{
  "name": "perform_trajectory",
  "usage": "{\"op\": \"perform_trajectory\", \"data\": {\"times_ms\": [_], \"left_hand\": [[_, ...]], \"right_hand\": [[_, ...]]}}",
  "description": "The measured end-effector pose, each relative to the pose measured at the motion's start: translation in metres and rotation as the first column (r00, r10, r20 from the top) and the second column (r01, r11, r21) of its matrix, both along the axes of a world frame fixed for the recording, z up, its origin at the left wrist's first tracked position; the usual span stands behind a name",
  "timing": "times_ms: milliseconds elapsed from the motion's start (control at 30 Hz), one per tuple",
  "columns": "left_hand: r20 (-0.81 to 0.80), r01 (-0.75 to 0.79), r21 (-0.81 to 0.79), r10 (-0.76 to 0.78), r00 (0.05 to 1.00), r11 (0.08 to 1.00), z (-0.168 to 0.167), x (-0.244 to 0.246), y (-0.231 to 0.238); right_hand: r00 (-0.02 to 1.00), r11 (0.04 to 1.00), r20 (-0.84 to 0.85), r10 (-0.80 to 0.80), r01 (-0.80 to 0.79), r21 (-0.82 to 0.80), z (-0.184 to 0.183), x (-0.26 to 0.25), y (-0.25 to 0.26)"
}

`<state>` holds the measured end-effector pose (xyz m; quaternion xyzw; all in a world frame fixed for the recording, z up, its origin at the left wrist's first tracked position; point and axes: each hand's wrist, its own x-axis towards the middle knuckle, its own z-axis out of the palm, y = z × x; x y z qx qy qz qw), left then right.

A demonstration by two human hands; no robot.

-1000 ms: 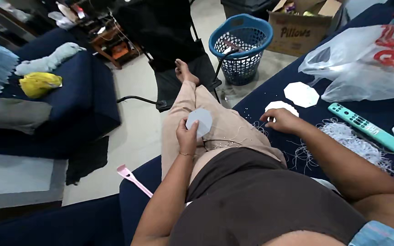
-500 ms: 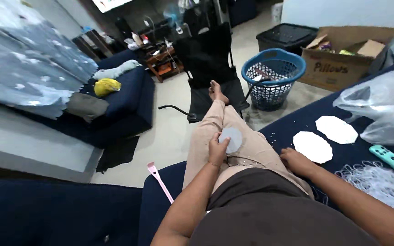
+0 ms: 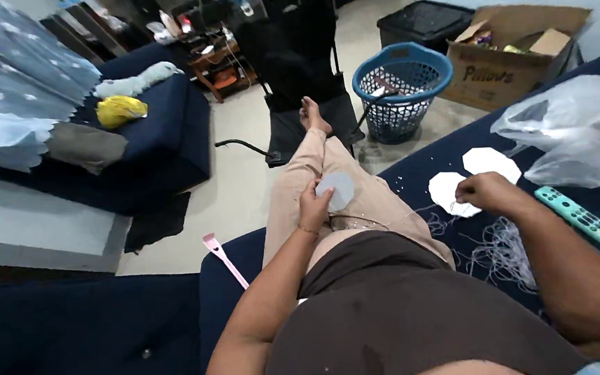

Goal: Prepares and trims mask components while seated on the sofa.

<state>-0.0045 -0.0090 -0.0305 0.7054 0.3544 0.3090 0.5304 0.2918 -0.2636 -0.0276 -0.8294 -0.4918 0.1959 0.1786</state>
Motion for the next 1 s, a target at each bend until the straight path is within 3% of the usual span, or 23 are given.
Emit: {"op": "perform_trajectory", "data": {"times_ms": [167,267,433,667,867,933,1000], "left_hand": [[-0.010,-0.007,-0.023,0.007,1.000,1.000,-0.001,-0.003,0.002],[0.032,-0.013,-0.015,0.014,0.999,1.000,-0.002,-0.002,0.002],[0.073,-0.010,-0.021,0.012,0.997,1.000,-0.001,-0.002,0.002],[0.052,-0.010,0.000,0.010,0.999,1.000,-0.003,0.000,0.003],[0.056,0.001,-0.004,-0.001,0.998,1.000,-0.005,0.003,0.002],[0.051,0.015,-0.009,-0.014,0.999,1.000,-0.004,0.004,0.002],[0.047,0.038,-0.014,-0.037,0.998,0.999,-0.003,0.005,0.001]], "right_hand": [[0.997,0.984,-0.071,-0.041,0.052,0.169,0.002,-0.001,-0.006],[0.995,0.990,-0.103,-0.002,0.016,0.143,-0.002,-0.001,0.000],[1.000,0.988,-0.002,0.025,-0.025,0.155,-0.011,-0.012,0.010],[0.930,0.910,-0.103,0.352,-0.315,0.270,-0.024,-0.076,0.053],[0.901,0.884,-0.118,0.418,-0.375,0.278,-0.032,-0.080,0.057],[0.844,0.842,-0.246,0.476,-0.356,0.405,-0.031,-0.071,0.055],[0.708,0.745,-0.408,0.577,-0.250,0.619,-0.028,-0.066,0.054]]}}
